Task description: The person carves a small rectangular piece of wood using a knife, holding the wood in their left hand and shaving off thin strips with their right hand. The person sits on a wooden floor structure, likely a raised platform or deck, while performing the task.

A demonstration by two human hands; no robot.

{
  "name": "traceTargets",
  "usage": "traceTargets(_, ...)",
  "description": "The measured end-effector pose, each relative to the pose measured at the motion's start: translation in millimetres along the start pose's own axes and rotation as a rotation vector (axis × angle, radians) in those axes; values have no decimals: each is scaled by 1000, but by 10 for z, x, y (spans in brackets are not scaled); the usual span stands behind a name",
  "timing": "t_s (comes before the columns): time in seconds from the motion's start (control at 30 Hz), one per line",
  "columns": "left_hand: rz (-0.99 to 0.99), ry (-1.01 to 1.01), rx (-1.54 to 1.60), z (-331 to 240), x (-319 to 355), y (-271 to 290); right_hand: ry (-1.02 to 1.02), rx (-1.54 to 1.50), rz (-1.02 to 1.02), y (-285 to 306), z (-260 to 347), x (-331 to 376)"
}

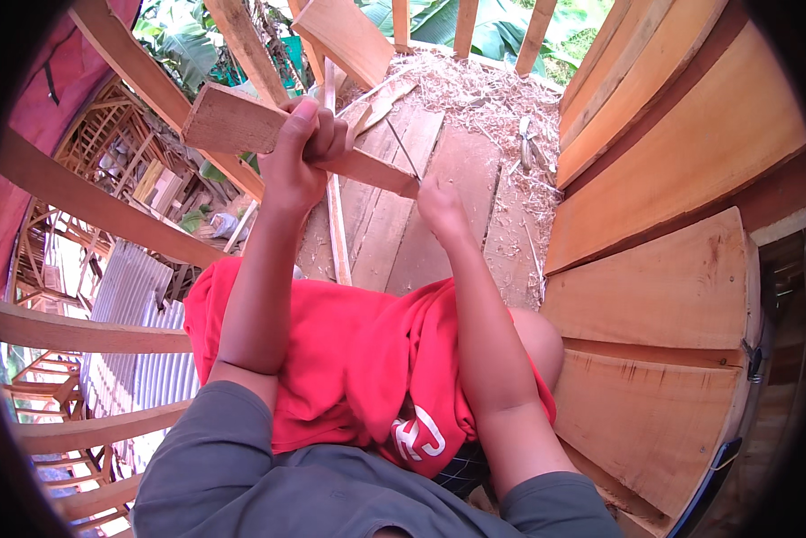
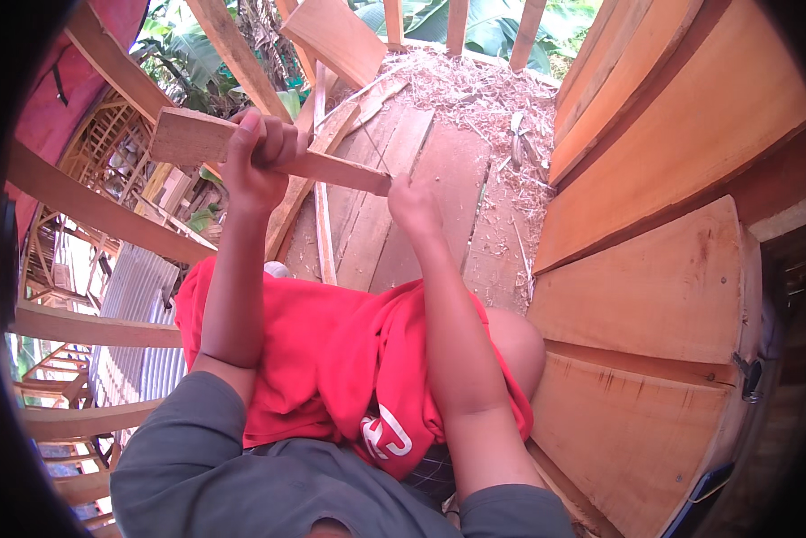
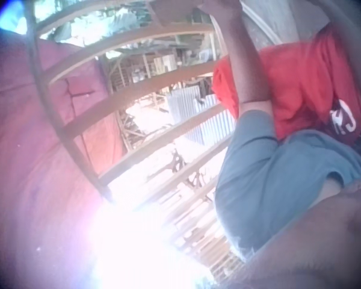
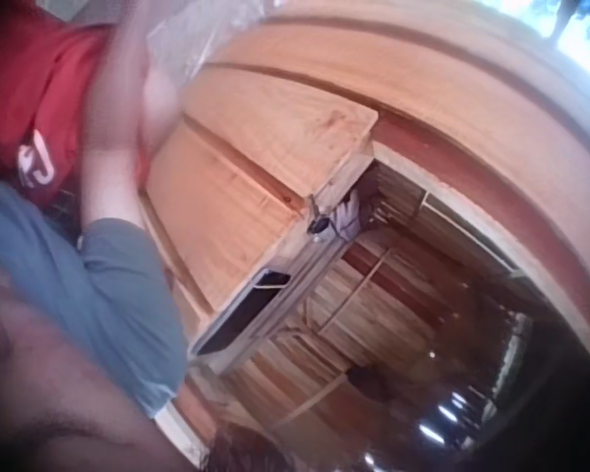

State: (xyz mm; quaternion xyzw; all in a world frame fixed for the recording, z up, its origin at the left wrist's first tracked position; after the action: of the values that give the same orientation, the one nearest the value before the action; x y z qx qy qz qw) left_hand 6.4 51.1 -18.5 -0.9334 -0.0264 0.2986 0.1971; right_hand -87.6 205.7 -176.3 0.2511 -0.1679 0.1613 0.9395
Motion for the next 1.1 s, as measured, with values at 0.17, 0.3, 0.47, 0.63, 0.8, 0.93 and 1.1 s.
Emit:
traceTargets(0.17, -60, -11, -7, 11, -96, 46, 90, 18, -25, -26, 69, 52)
traceTargets(0.3, -63, -14, -21, -71, -6, 216, 133, 186, -11, -76, 321, 329)
traceTargets(0.47, 69, -22, -17, 9, -53, -52, -18, 65, -117, -25, -223, -113)
traceTargets(0.63, -19, 1, -26, -33, 20, 2, 32, 40, 18, -70, 31, 105)
traceTargets(0.8, -81, -14, -28, -13, -35, -40, 54, -58, -28, -116, -187, -177)
traceTargets(0.93, -110, -15, -24, -15, -2, -14, -20, -9, 17, -76, -92, -37)
traceTargets(1.1, -190, -54, -21, 7, -50, -1, 48, 15, -17, -168, -30, -199)
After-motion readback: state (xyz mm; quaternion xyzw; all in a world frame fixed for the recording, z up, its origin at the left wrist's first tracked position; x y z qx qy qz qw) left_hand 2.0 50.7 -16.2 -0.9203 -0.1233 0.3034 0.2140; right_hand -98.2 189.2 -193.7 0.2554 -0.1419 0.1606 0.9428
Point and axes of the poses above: each hand's wrist, its own x-axis away from the middle knuckle, its own y-axis out of the back of the hand, z = x × y, the point moved 1 cm from there along -x, towards the middle knuckle, and after that the axes turned 1 degree about z, right-handed, at the moved point
